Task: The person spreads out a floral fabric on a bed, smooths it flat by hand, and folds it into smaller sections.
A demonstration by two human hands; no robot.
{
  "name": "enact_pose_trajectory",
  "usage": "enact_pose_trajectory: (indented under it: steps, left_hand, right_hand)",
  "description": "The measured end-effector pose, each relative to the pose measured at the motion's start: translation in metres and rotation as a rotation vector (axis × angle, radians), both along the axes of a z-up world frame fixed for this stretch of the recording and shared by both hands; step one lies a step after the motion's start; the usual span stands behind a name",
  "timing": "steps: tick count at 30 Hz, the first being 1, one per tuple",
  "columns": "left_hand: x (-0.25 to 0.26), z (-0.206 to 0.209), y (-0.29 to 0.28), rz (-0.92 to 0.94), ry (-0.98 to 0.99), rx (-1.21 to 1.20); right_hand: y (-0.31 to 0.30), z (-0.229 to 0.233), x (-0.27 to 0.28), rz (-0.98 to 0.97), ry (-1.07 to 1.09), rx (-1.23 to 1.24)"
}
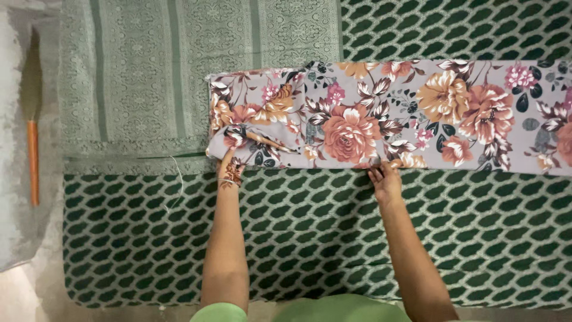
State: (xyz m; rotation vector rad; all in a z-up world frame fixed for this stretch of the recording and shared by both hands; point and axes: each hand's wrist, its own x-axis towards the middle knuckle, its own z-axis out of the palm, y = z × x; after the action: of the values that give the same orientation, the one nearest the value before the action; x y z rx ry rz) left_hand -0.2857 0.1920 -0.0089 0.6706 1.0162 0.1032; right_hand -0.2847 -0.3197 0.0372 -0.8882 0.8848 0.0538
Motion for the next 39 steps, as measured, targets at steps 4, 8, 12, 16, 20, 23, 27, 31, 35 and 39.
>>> enact_pose_trajectory:
  steps: [4,8,12,16,20,23,27,31,35,39]
  left_hand:
    - [0.006,0.007,0.004,0.051,-0.102,0.058]
    - [-0.032,0.009,-0.009,0.182,-0.369,0.039]
    - [-0.123,0.008,-0.023,0.225,-0.255,0.126]
    - [-0.254,0.016,-0.052,0.297,-0.110,0.158]
    - [-0.341,0.038,-0.067,0.165,0.069,0.282]
    - [-0.376,0.068,-0.073,0.085,0.279,0.519]
    - [-0.375,0.117,-0.064,-0.487,0.253,1.717]
    - [-0.339,0.112,-0.042,-0.845,-0.072,1.525]
    - [-0.337,0.085,-0.024,-1.076,0.052,1.254]
    - [-0.369,0.067,-0.023,-0.952,0.147,1.011]
  right_hand:
    - [0.001,0.009,0.011,0.136,0.088,-0.014]
    - [0.001,0.017,0.002,0.018,0.128,-0.142]
    - [-0.009,0.024,-0.050,0.010,0.039,-0.148]
    - [-0.021,0.039,-0.124,0.086,0.050,-0.178]
    - [-0.032,0.051,-0.174,0.187,0.150,-0.226]
    - [-0.040,0.055,-0.191,0.290,0.078,-0.243]
    - [-0.030,0.047,-0.194,0.156,0.076,-0.545]
    - [-0.005,0.044,-0.211,0.071,-0.176,-1.434]
    - [0.046,0.049,-0.218,0.578,-0.391,-1.217]
    - [0.138,0.037,-0.198,0.817,-0.168,-0.867]
